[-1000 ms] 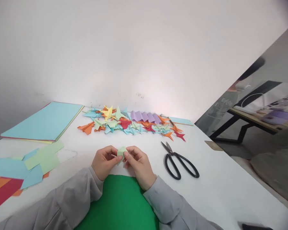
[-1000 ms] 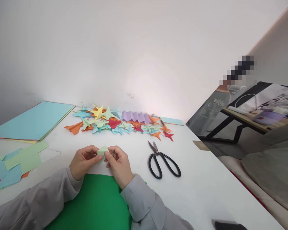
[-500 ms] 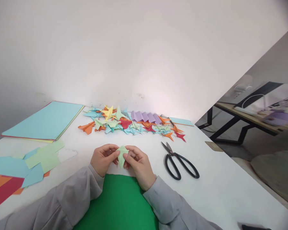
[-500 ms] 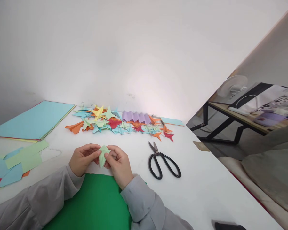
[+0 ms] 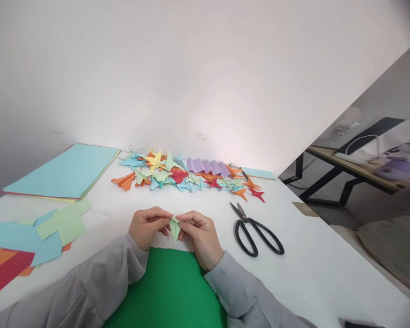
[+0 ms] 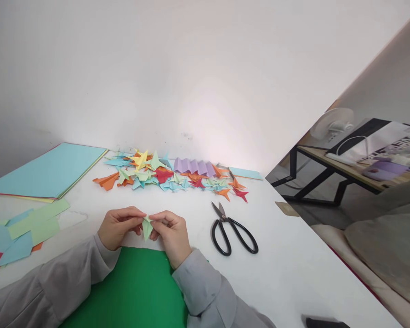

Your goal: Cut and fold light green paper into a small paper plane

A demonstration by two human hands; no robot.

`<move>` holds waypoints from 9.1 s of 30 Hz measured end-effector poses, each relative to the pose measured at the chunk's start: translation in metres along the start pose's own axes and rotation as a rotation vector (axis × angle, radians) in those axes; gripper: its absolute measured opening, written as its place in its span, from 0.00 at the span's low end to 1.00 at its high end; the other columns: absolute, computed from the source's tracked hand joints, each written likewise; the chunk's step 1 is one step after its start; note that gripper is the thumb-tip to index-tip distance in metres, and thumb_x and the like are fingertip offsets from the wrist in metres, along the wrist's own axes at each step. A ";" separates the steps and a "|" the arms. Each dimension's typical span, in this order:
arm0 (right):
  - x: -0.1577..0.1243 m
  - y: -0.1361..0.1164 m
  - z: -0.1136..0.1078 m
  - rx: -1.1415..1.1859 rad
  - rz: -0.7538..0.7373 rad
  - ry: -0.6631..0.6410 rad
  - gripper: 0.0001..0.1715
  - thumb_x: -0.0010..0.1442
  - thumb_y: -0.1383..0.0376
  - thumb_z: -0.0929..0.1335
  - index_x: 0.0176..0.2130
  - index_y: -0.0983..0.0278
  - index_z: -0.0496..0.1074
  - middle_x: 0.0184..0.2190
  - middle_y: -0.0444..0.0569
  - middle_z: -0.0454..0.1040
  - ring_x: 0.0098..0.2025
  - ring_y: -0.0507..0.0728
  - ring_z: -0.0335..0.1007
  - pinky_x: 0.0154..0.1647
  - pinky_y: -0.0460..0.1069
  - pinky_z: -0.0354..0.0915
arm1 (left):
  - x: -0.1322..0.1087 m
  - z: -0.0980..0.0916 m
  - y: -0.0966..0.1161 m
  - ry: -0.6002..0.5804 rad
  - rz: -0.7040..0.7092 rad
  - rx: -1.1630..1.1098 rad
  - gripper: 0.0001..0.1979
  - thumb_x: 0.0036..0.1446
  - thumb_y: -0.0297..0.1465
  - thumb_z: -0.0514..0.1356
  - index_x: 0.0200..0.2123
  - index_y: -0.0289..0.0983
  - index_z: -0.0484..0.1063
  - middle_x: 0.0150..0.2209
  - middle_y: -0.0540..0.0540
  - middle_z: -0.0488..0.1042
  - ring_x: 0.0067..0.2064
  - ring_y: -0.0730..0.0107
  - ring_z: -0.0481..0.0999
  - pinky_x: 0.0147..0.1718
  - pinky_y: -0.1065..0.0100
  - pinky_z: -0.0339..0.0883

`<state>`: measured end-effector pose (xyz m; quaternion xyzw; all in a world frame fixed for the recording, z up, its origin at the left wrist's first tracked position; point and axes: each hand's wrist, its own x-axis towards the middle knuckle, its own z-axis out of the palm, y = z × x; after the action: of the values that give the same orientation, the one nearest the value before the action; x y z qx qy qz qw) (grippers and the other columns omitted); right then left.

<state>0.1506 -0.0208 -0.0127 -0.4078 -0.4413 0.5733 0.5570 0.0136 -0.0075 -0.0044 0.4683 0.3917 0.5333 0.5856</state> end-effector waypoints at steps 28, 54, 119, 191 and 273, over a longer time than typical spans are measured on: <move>-0.002 -0.001 0.004 -0.125 -0.125 0.003 0.08 0.50 0.68 0.65 0.34 0.65 0.65 0.14 0.38 0.65 0.17 0.49 0.62 0.21 0.45 0.59 | 0.000 0.003 -0.005 0.057 0.021 0.119 0.17 0.35 0.27 0.63 0.34 0.33 0.72 0.28 0.48 0.68 0.26 0.74 0.69 0.21 0.71 0.65; -0.001 -0.001 0.002 -0.215 -0.077 0.029 0.15 0.53 0.58 0.64 0.22 0.64 0.59 0.16 0.40 0.63 0.18 0.48 0.60 0.22 0.45 0.57 | -0.003 0.002 -0.005 -0.063 0.084 0.188 0.16 0.37 0.20 0.55 0.32 0.37 0.75 0.36 0.46 0.65 0.31 0.71 0.66 0.23 0.71 0.64; 0.004 0.004 -0.007 -0.022 -0.005 -0.025 0.06 0.46 0.69 0.64 0.28 0.64 0.71 0.18 0.40 0.65 0.17 0.48 0.60 0.19 0.44 0.57 | 0.001 0.000 -0.002 -0.070 -0.191 -0.151 0.13 0.35 0.24 0.54 0.26 0.32 0.75 0.26 0.46 0.69 0.24 0.72 0.65 0.18 0.72 0.57; 0.006 -0.003 -0.005 0.073 0.035 -0.025 0.12 0.49 0.60 0.68 0.25 0.67 0.70 0.10 0.39 0.62 0.12 0.45 0.51 0.15 0.43 0.46 | -0.002 0.004 -0.005 -0.075 -0.080 -0.031 0.14 0.32 0.26 0.67 0.29 0.33 0.72 0.21 0.49 0.73 0.24 0.73 0.70 0.28 0.69 0.66; -0.004 0.004 -0.001 -0.332 -0.123 -0.092 0.05 0.50 0.65 0.65 0.28 0.66 0.66 0.19 0.41 0.62 0.21 0.49 0.55 0.22 0.45 0.54 | -0.010 0.007 -0.003 0.033 0.006 0.394 0.05 0.43 0.31 0.58 0.23 0.34 0.68 0.20 0.53 0.64 0.20 0.78 0.62 0.19 0.74 0.56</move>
<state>0.1511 -0.0246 -0.0165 -0.4398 -0.5789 0.4756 0.4952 0.0196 -0.0179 -0.0057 0.5661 0.4965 0.4557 0.4746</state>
